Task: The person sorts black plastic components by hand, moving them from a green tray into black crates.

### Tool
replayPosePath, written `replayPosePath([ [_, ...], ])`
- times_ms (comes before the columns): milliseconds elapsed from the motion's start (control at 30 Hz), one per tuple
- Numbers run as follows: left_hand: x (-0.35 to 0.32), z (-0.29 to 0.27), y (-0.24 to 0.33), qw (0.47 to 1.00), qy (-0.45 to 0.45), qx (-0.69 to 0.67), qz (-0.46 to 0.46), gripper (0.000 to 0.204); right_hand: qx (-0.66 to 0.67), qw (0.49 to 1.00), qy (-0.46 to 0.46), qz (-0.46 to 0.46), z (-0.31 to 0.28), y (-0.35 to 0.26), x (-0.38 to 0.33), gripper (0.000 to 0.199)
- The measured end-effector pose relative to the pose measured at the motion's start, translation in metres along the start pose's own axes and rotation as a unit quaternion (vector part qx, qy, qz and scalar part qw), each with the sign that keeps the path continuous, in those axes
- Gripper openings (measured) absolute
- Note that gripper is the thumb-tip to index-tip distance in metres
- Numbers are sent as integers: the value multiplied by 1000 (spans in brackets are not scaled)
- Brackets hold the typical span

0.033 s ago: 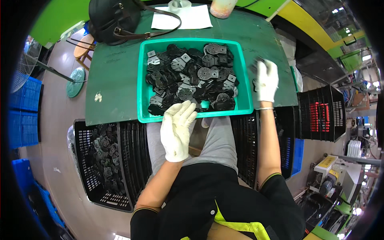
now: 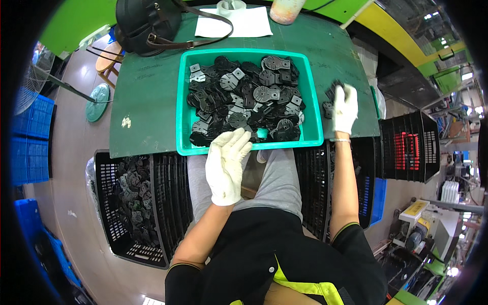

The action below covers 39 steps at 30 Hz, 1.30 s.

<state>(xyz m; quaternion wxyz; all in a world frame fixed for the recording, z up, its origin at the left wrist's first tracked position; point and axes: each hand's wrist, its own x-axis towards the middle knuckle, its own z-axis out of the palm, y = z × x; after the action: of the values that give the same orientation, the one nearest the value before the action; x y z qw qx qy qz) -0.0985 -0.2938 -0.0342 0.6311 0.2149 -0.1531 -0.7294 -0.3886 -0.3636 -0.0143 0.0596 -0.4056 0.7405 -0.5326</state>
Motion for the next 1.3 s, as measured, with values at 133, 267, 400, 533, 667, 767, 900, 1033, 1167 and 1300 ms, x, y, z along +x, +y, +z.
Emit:
replayPosePath([
  [133,1,-1,-6,1000,19,2,1,40,-312,933,-51,-170,-21,97,-6,25],
  [267,-2,2,-3,1000,21,8,6,41,-344,923,-5,-173,-25,103,13,26],
  [400,-1,4,-3,999,32,16,8,41,-358,899,24,-250,-9,72,34,23],
  [533,-2,5,-3,999,36,22,16,41,-154,910,-91,-375,41,-10,38,26],
  [667,-1,3,-3,1000,25,10,10,41,-208,851,-288,-386,81,-39,47,36],
  [767,-1,4,-4,1000,13,7,15,42,-246,848,-289,-370,84,-37,50,33],
  [900,0,9,-1,1000,9,12,16,40,-32,927,-328,-180,68,-53,14,31],
  [1033,6,20,0,1000,-2,18,0,40,382,782,-468,157,50,-55,-38,33],
  [1167,11,22,0,1000,0,6,-18,42,440,715,-500,214,45,-69,-63,33],
  [1300,12,24,-1,1000,8,-6,-22,43,473,672,-506,262,45,-70,-72,32],
])
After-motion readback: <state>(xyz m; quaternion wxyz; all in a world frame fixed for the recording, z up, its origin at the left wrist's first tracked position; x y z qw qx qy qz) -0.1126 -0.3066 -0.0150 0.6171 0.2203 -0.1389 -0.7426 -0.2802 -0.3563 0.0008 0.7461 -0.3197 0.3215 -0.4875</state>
